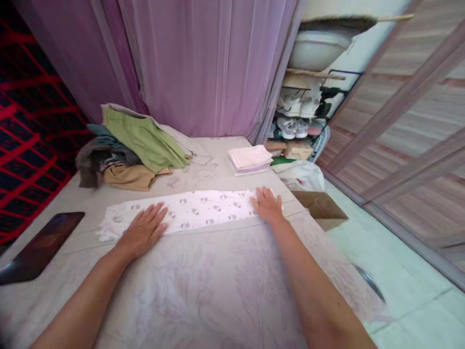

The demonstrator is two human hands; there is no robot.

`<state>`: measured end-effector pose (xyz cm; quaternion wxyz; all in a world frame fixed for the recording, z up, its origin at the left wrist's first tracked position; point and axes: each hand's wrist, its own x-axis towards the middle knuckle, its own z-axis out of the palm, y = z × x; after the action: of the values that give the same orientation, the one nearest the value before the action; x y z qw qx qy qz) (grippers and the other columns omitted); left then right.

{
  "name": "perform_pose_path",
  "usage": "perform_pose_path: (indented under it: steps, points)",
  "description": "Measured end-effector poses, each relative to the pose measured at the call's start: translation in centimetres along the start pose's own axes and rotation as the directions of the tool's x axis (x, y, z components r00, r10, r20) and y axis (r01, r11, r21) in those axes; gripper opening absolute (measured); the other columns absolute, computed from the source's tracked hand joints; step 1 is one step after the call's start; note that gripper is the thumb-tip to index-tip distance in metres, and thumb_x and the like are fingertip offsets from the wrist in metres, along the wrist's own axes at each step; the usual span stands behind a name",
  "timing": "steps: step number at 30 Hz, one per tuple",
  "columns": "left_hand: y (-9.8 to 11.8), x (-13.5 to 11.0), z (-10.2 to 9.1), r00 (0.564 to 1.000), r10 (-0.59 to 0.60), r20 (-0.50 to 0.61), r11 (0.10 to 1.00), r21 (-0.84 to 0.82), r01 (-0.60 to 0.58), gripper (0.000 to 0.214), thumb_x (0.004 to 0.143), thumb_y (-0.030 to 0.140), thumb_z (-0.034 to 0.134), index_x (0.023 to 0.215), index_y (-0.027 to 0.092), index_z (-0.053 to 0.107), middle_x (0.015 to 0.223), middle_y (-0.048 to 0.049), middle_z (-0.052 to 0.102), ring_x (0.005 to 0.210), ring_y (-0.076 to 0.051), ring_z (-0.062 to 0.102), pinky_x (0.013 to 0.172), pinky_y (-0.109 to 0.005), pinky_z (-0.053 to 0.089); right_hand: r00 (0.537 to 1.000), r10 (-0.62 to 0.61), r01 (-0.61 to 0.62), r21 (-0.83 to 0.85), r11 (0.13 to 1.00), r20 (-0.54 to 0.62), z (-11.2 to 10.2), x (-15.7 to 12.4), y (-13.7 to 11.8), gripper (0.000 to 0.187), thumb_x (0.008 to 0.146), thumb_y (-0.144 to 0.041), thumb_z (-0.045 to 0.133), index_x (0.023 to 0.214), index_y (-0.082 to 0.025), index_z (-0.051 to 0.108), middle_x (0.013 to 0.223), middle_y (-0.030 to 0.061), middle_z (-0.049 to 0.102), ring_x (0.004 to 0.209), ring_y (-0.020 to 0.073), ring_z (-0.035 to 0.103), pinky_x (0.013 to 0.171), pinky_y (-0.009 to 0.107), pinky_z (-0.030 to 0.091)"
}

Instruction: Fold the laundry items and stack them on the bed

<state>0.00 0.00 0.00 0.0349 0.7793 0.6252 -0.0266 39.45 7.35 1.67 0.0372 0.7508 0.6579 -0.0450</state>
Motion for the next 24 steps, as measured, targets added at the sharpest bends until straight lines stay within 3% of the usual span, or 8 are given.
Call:
perform_pose_path:
  steps: [3, 6, 9, 13, 16, 19, 24]
  points:
    - [0.0, -0.4, 0.2, 0.999, -0.005, -0.048, 1.000, -0.009, 0.004, 0.059, 0.095, 0.046, 0.025, 0.147, 0.018, 0.031, 0.156, -0.0069, 0.022, 0.143, -0.027, 0.019, 0.115, -0.045, 0.018, 0.988, -0.101, 0.100, -0.015, 0.995, -0.116, -0.1, -0.5, -1.8, 0.059, 0.096, -0.047, 0.016, 0.149, -0.020, 0.022, 0.157, 0.0085, 0.014, 0.144, 0.0231, 0.013, 0.113, 0.056, 0.013]
    - [0.2, -0.6, 0.3, 0.996, -0.012, -0.092, 1.000, -0.024, 0.010, 0.057, 0.095, 0.045, 0.027, 0.145, 0.019, 0.035, 0.154, -0.0062, 0.026, 0.142, -0.027, 0.022, 0.114, -0.046, 0.020, 0.984, -0.164, 0.163, -0.024, 0.986, -0.071, 0.5, -0.7, -2.9, 0.059, 0.096, -0.049, 0.018, 0.148, -0.022, 0.026, 0.157, 0.0085, 0.017, 0.143, 0.0233, 0.014, 0.112, 0.055, 0.015]
    - [0.3, -0.6, -0.1, 0.994, -0.022, -0.105, 0.999, -0.043, 0.018, 0.056, 0.095, 0.043, 0.027, 0.145, 0.017, 0.036, 0.153, -0.0073, 0.028, 0.141, -0.026, 0.025, 0.114, -0.044, 0.022, 0.989, -0.149, 0.149, -0.013, 0.989, 0.007, 0.9, -0.9, -3.7, 0.060, 0.096, -0.050, 0.021, 0.147, -0.020, 0.028, 0.156, 0.0099, 0.018, 0.143, 0.0247, 0.016, 0.112, 0.055, 0.017]
    - [-0.1, -0.4, -1.0, 0.986, -0.093, -0.139, 0.996, -0.028, 0.090, 0.056, 0.096, 0.039, 0.025, 0.144, 0.013, 0.036, 0.152, -0.0087, 0.031, 0.141, -0.025, 0.027, 0.115, -0.044, 0.020, 0.979, -0.188, 0.190, 0.012, 0.982, -0.081, 0.2, -1.5, -6.6, 0.058, 0.097, -0.046, 0.021, 0.147, -0.019, 0.028, 0.157, 0.0096, 0.017, 0.143, 0.0244, 0.014, 0.113, 0.054, 0.014]
    - [-1.1, -0.3, -1.4, 0.966, -0.200, -0.162, 0.979, -0.001, 0.203, 0.056, 0.096, 0.040, 0.026, 0.144, 0.014, 0.037, 0.152, -0.0087, 0.032, 0.141, -0.027, 0.025, 0.115, -0.049, 0.017, 0.908, -0.394, 0.403, 0.042, 0.914, -0.145, -0.4, -2.1, -10.8, 0.055, 0.097, -0.044, 0.025, 0.147, -0.022, 0.029, 0.156, 0.0076, 0.019, 0.144, 0.0226, 0.013, 0.114, 0.051, 0.009]
    - [-2.0, -0.3, -1.2, 0.956, -0.271, -0.109, 0.962, 0.002, 0.273, 0.059, 0.095, 0.045, 0.029, 0.144, 0.015, 0.036, 0.152, -0.0095, 0.031, 0.141, -0.029, 0.025, 0.114, -0.051, 0.018, 0.820, -0.556, 0.570, 0.101, 0.815, -0.137, -0.6, -1.8, -15.1, 0.051, 0.096, -0.039, 0.031, 0.145, -0.024, 0.033, 0.155, 0.0067, 0.024, 0.143, 0.0211, 0.017, 0.114, 0.048, 0.011]
    - [-2.1, -0.4, -0.8, 0.954, -0.285, -0.097, 0.957, 0.017, 0.288, 0.060, 0.094, 0.048, 0.031, 0.144, 0.016, 0.037, 0.152, -0.0093, 0.031, 0.141, -0.030, 0.025, 0.113, -0.051, 0.018, 0.805, -0.574, 0.592, 0.163, 0.789, -0.150, -1.0, 0.8, -18.3, 0.036, 0.090, -0.025, 0.045, 0.123, -0.024, 0.060, 0.131, 0.0067, 0.057, 0.123, 0.0212, 0.046, 0.105, 0.039, 0.029]
